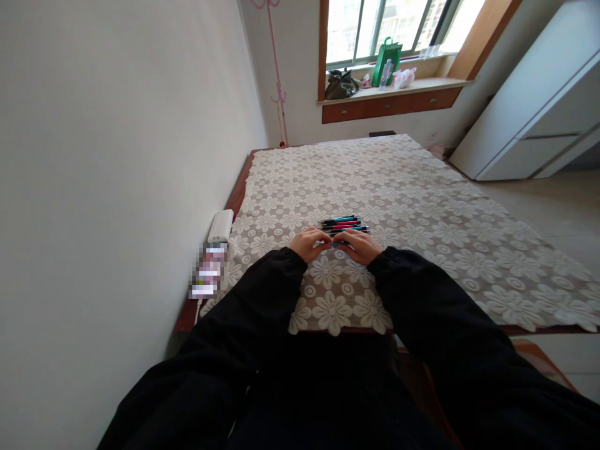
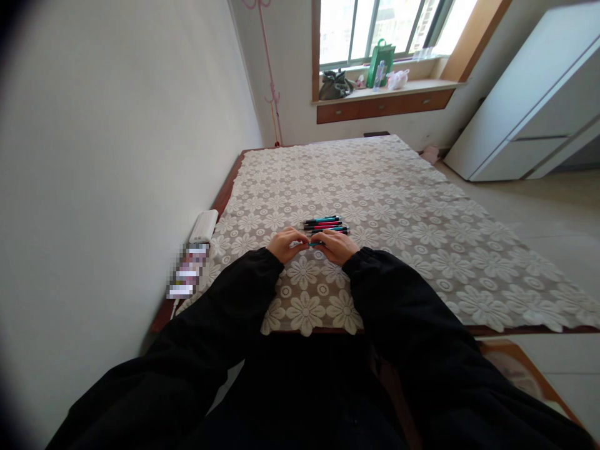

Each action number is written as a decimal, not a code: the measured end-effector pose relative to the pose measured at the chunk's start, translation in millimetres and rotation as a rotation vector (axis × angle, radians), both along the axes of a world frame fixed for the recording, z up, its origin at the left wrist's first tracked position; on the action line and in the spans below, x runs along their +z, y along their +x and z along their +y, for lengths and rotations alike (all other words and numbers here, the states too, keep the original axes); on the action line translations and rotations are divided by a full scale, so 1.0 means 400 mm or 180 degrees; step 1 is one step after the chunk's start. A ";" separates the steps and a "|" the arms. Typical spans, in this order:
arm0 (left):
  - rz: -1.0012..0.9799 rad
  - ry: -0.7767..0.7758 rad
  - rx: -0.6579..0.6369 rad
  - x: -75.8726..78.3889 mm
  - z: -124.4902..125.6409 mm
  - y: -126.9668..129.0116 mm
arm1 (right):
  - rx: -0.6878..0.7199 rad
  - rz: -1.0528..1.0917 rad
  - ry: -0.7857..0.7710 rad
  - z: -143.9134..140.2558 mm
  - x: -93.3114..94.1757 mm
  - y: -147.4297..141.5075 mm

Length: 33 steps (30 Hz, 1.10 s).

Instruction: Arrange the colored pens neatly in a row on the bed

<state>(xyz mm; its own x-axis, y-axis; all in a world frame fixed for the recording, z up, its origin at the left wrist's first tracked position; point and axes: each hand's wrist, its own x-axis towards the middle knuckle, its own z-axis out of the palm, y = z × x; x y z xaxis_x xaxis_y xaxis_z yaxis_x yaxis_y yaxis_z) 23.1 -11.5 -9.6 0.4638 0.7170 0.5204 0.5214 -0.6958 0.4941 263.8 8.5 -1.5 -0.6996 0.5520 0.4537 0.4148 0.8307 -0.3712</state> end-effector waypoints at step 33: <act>-0.0146 0.0393 0.0195 0.023 -0.020 0.008 | -0.0077 0.0125 0.0353 0.009 -0.012 0.001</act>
<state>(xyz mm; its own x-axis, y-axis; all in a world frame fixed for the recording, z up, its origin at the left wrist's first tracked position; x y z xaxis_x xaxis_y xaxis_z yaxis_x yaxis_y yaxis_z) 26.3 -19.6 -0.3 0.3949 0.6725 0.6259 0.5435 -0.7203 0.4310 264.1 12.1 -6.2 -0.6671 0.5135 0.5397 0.4223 0.8575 -0.2938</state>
